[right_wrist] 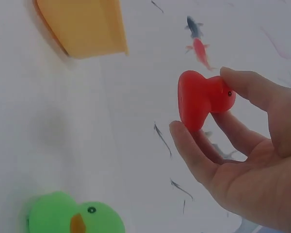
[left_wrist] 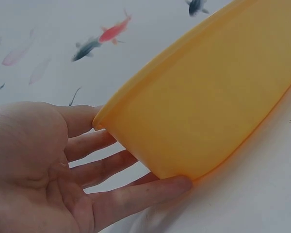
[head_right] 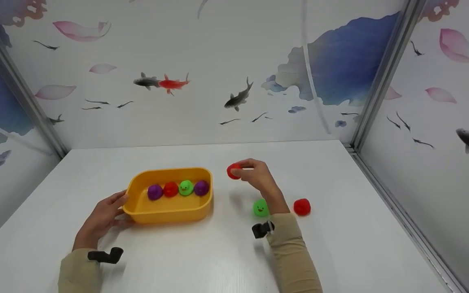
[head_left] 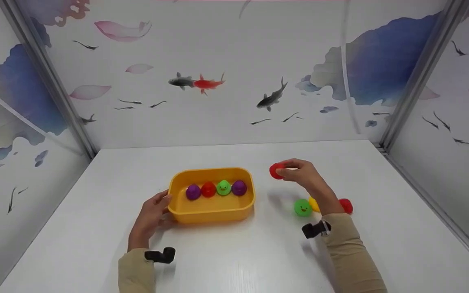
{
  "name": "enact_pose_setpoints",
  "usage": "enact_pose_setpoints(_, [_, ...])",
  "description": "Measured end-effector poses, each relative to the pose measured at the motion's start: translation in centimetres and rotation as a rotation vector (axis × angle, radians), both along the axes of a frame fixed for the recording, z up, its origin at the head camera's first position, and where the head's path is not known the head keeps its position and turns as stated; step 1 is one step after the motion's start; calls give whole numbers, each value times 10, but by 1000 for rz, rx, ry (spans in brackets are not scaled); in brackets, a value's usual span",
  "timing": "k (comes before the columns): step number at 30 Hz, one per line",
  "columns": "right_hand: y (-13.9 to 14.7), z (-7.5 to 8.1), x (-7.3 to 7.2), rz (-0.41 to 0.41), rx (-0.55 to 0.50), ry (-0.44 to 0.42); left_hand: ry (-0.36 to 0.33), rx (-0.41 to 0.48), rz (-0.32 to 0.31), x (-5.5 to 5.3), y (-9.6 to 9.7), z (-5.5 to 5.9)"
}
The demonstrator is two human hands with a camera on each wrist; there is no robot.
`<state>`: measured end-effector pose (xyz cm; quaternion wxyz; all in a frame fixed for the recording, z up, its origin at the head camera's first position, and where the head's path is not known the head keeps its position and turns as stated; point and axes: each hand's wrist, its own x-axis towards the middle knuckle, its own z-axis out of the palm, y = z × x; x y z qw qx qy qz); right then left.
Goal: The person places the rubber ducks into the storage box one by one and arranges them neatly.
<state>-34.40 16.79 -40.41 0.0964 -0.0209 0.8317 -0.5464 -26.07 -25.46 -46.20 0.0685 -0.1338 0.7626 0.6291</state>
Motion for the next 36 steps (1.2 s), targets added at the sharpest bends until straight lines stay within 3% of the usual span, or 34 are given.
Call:
enact_pose_setpoints(7, [-23,1,0,-30,38,-33,-13,-18,9,-2,-1,1])
enact_pose_setpoints(20, [-61,-1,3,49,55,37,-8,-2,15,-3,-1,-2])
enact_pose_setpoints(26, [-85,6,3,96,60,55,28,42,14,-2,-1,-2])
enact_pose_setpoints(36, [-127,24,13,152,71,42,4,19,18,-3,-1,-2])
